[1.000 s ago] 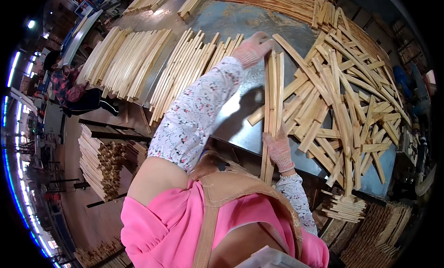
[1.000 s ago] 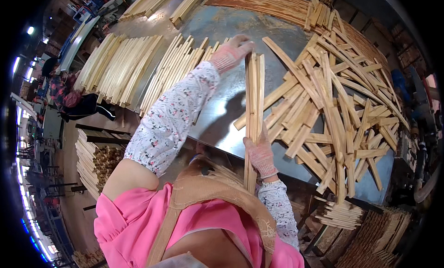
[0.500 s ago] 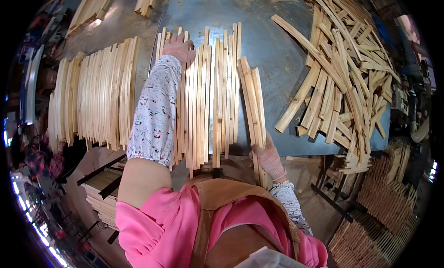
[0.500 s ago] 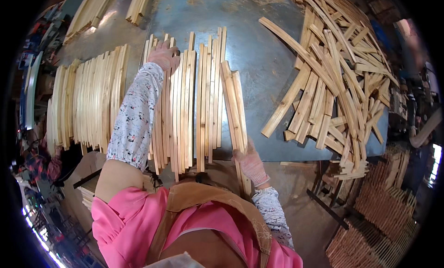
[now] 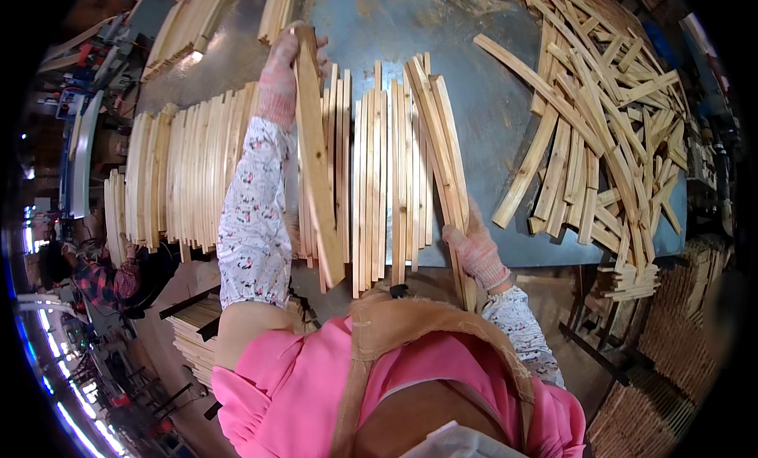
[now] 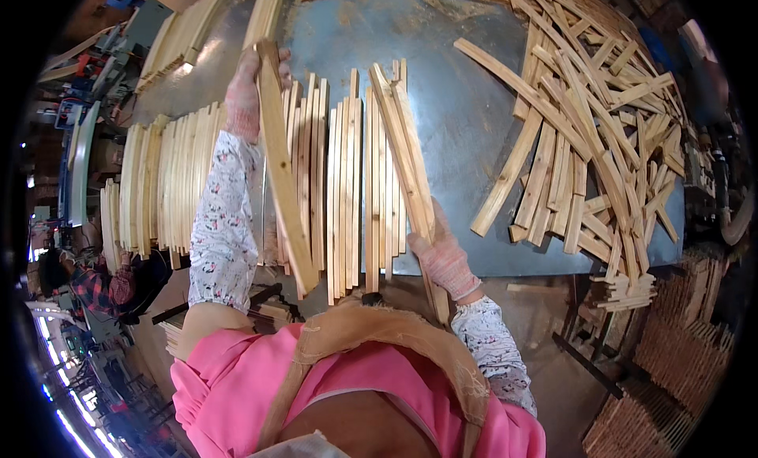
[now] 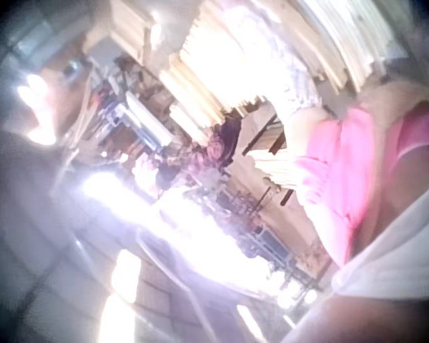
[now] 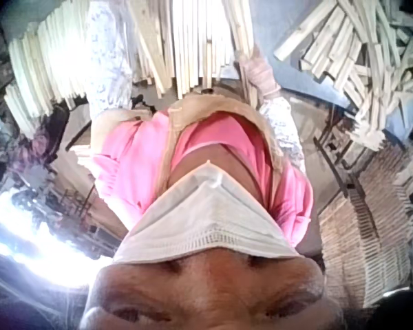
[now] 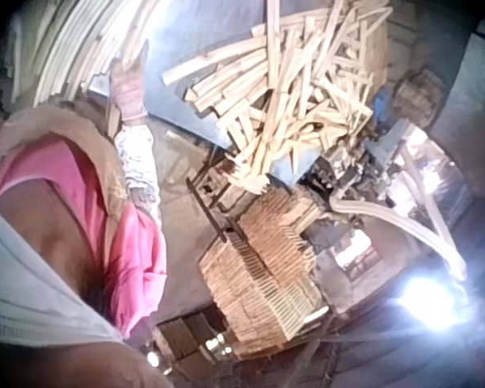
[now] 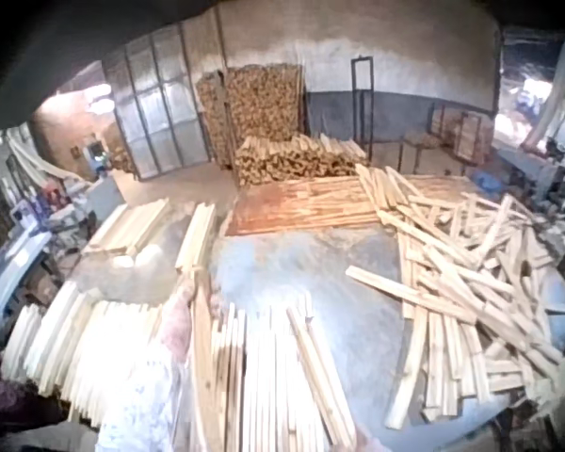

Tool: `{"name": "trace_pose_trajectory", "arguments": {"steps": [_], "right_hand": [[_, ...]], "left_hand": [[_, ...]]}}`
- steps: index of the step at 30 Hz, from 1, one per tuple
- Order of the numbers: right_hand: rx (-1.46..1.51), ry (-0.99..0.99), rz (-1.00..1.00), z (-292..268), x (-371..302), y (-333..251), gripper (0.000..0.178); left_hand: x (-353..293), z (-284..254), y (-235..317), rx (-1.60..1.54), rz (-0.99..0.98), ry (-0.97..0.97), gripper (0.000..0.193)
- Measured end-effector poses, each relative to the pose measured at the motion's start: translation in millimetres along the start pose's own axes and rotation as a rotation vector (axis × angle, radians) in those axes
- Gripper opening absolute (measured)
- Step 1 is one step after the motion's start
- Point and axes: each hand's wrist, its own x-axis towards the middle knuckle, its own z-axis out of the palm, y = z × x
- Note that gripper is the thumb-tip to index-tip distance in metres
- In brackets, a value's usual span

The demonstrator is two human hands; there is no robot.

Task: The person sorts thin wooden strips on a metal table in a workshop. They pick up individual strips from a disorganized pile, align them, and place them into a neat stack. The process involves repetitive picking, aligning, and stacking of the wood pieces.

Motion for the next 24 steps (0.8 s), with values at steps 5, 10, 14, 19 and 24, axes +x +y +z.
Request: {"name": "trace_pose_trajectory", "arguments": {"steps": [5, 10, 14, 19, 24], "right_hand": [[0.146, 0.008, -0.084, -26.7, -21.2, -43.6, 0.093], [-0.008, 0.095, -0.298, -116.7, -50.5, 3.3, 0.097], [-0.115, 0.199, -0.295, -239.7, -108.7, 71.2, 0.114], [0.218, 0.304, -0.411, -362.5, -225.2, 111.9, 0.136], [0.175, 0.563, -0.037, -465.9, -325.6, 86.4, 0.123]], "left_hand": [[11.4, 116.9, 12.9, 0.010, 0.123, 0.041, 0.045], [-13.1, 281.7, -59.2, -0.037, 0.173, 0.156, 0.032], [-54.9, 479.3, -131.9, 0.073, 0.105, 0.210, 0.032], [-116.7, 685.2, -231.6, 0.148, 0.153, -0.092, 0.034], [-168.4, 873.2, -334.9, 0.394, 0.004, -0.342, 0.052]]}}
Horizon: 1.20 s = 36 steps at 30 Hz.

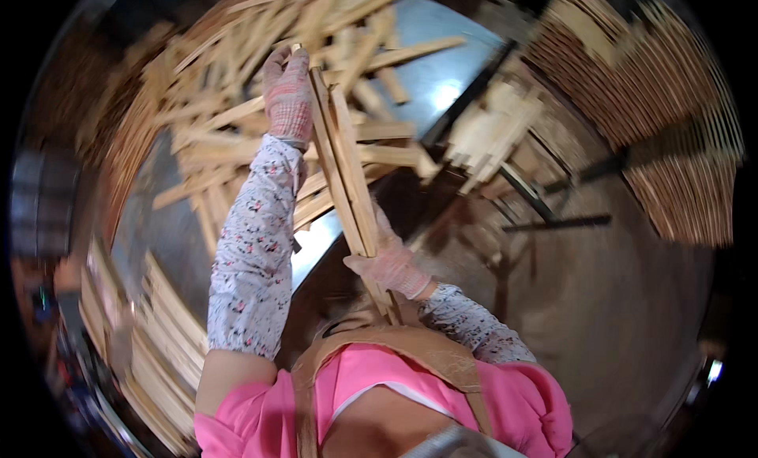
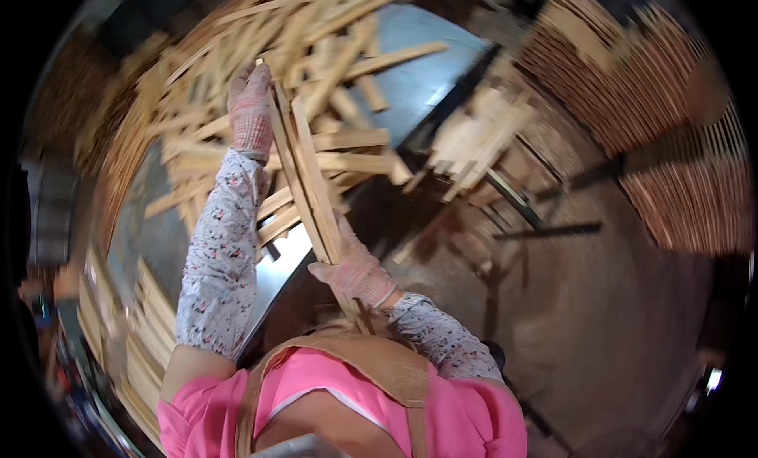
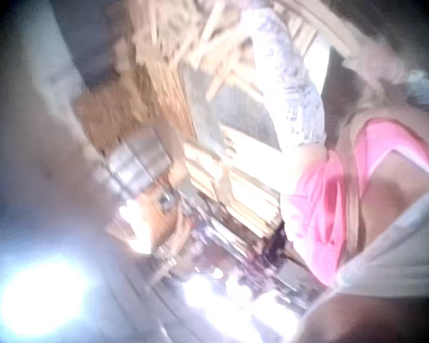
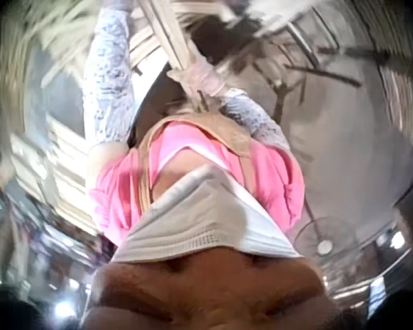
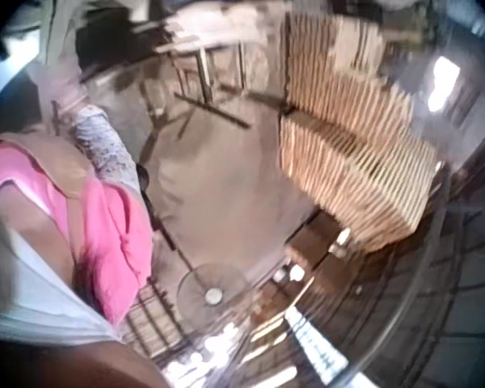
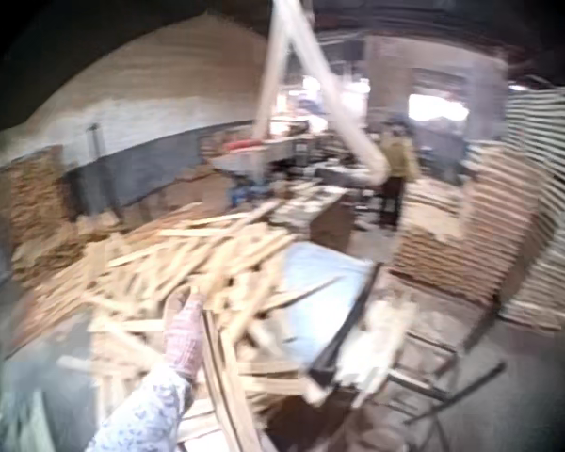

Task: The person sorts thin wooden strips on a metal table in a workshop. They pick up individual strips from a disorganized pile, align them, and place them into a neat stack. The process involves repetitive picking, aligning, and stacking of the wood pieces.

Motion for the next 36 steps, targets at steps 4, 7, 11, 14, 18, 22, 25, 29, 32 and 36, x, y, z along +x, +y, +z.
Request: {"name": "trace_pose_trajectory", "arguments": {"steps": [4, 7, 11, 14, 18, 22, 25, 29, 32, 36], "right_hand": [[-0.072, 0.314, 0.016, -108.7, 13.0, -4.5, 0.107], [-0.015, 0.660, 0.236, -206.6, 3.3, 42.6, 0.096], [0.090, 0.916, 0.624, -342.6, 55.3, 107.1, 0.083], [-0.137, 1.050, 0.529, -423.6, 91.2, 276.8, 0.076], [-0.390, 0.991, 0.762, -474.1, 125.9, 376.1, 0.083], [-0.707, 0.843, 0.934, -454.1, 195.6, 358.7, 0.082], [-0.958, 0.847, 0.693, -463.2, 197.9, 376.0, 0.076], [-1.002, 0.837, 0.175, -411.7, 164.1, 391.8, 0.069], [-0.779, 0.547, -0.018, -293.8, 141.9, 388.1, 0.064], [-0.444, -0.137, 0.236, -104.0, 65.6, 356.8, 0.057]], "left_hand": [[-4.6, 82.1, 18.8, 0.431, 0.389, -0.271, 0.073], [-76.8, 98.4, 57.2, 0.139, 0.119, -0.385, 0.082], [-146.2, -3.0, 26.3, 0.305, 0.124, -0.364, 0.074], [-193.1, -100.5, 1.4, 0.787, 0.188, -0.332, 0.073], [-240.0, -217.9, -12.6, 1.115, 0.164, -0.292, 0.068], [-313.8, -292.8, -20.6, 1.290, 0.019, -0.113, 0.070], [-319.3, -279.3, -18.4, 1.388, -0.182, -0.090, 0.070], [-297.4, -306.3, -33.6, 1.401, -0.043, 0.083, 0.060], [-303.0, -371.3, -51.8, 1.459, -0.091, 0.361, 0.059], [-389.7, -552.5, -74.9, 1.457, -0.219, 0.808, 0.052]]}}
